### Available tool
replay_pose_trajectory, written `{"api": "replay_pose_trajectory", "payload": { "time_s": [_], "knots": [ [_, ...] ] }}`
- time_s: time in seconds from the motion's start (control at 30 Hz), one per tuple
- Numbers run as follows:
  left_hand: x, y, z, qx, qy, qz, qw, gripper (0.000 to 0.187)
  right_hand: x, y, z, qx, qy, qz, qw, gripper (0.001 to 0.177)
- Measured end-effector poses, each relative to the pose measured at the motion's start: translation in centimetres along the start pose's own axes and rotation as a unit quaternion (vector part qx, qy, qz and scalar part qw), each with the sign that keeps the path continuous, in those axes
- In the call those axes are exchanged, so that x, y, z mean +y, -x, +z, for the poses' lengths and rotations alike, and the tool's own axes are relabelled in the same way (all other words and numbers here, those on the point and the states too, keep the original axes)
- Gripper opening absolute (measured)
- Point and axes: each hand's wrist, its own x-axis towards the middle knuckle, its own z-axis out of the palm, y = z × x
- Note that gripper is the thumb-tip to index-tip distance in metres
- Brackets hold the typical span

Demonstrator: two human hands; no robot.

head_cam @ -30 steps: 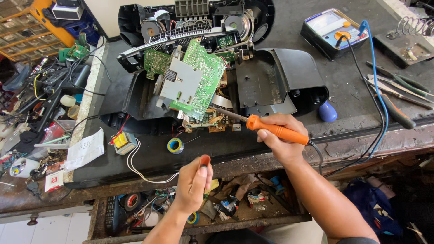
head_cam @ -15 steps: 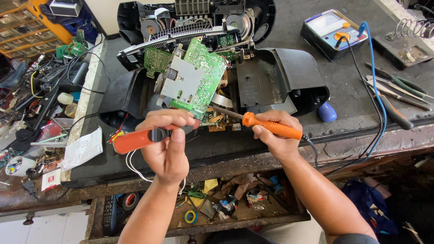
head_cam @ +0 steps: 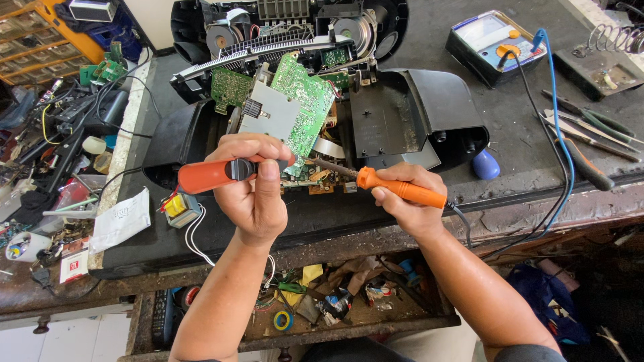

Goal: The person uses a soldering iron to work on a circuit board inside a disassembled electronic device. They then use pliers to remove a small component from the board and continue manipulating the internal parts.

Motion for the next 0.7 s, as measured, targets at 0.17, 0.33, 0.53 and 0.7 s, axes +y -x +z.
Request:
{"api": "replay_pose_trajectory", "payload": {
  "time_s": [0.17,0.33,0.53,0.7],
  "knots": [
    [-0.37,0.10,-0.07,0.005,-0.002,0.004,1.000,0.016,0.37,-0.06,-0.02,-0.003,-0.001,-0.005,1.000,0.023],
    [-0.47,0.11,-0.25,-0.007,0.000,-0.003,1.000,0.016,0.16,-0.45,0.22,-0.014,0.004,-0.019,1.000,0.024],
    [-0.49,0.25,-0.29,-0.008,0.001,-0.005,1.000,0.015,0.37,-0.20,-0.22,-0.019,0.008,-0.019,1.000,0.024],
    [-0.57,0.17,-0.02,-0.016,-0.007,0.004,1.000,0.016,0.56,-0.27,0.02,-0.017,-0.003,-0.020,1.000,0.023]
  ]
}}
